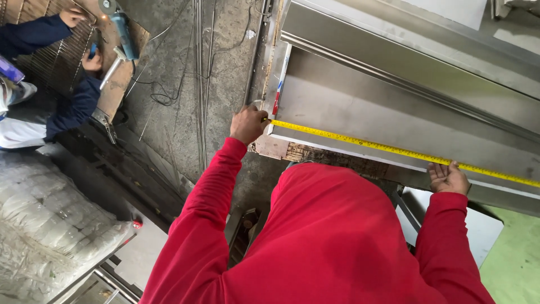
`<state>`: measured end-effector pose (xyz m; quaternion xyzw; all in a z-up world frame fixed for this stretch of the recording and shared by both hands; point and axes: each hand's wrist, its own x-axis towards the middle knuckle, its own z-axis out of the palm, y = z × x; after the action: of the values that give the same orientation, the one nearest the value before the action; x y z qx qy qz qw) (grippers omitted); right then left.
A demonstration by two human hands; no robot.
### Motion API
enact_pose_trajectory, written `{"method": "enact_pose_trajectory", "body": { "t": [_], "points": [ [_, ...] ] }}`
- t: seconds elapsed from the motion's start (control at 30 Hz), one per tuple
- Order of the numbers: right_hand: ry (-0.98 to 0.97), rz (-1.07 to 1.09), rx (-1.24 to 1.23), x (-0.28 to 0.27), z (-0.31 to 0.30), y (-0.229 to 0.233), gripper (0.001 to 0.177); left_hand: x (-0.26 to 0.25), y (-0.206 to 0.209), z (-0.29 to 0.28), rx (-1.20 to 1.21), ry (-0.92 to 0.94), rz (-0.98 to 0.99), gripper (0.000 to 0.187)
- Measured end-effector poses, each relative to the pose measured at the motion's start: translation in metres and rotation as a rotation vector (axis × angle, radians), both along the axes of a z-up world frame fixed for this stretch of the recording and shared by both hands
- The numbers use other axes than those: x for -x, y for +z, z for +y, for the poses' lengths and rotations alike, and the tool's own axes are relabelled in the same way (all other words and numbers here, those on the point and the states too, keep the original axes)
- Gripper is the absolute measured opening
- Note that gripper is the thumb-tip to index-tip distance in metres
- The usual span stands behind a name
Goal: The person measures a metal frame and a metal bar using a tape measure, then marks the metal bar with a pencil. They also use a square ruler to draw a line on the metal bar. Another person is welding nearby.
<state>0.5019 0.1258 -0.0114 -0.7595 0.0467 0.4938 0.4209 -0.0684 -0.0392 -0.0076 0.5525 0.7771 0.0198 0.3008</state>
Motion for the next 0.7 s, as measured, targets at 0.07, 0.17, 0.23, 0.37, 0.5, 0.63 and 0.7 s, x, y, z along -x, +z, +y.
{"method": "enact_pose_trajectory", "body": {
  "t": [0.07, 0.17, 0.23, 0.37, 0.5, 0.63, 0.7],
  "points": [
    [-0.005, -0.002, 0.000, -0.004, 0.001, -0.006, 0.018, -0.002, -0.005, 0.000, -0.001, 0.001, 0.008, 0.028],
    [-0.006, -0.015, 0.007, 0.001, 0.000, 0.000, 0.021, -0.002, -0.007, 0.001, 0.001, 0.005, 0.011, 0.028],
    [-0.003, -0.027, 0.014, 0.001, 0.000, 0.001, 0.022, -0.003, -0.006, 0.002, 0.003, 0.006, 0.005, 0.027],
    [-0.009, -0.008, 0.005, -0.009, 0.002, -0.014, 0.022, -0.002, -0.007, 0.001, 0.003, 0.000, 0.015, 0.029],
    [-0.021, -0.012, -0.004, -0.013, 0.002, -0.019, 0.022, -0.003, -0.006, 0.001, 0.002, -0.005, 0.019, 0.027],
    [-0.013, -0.030, 0.006, 0.000, 0.001, -0.002, 0.022, -0.003, -0.010, -0.001, -0.021, 0.010, 0.016, 0.028],
    [-0.001, -0.019, -0.003, -0.010, 0.001, -0.013, 0.018, -0.003, -0.010, -0.003, -0.019, 0.008, 0.015, 0.027]
  ]
}}
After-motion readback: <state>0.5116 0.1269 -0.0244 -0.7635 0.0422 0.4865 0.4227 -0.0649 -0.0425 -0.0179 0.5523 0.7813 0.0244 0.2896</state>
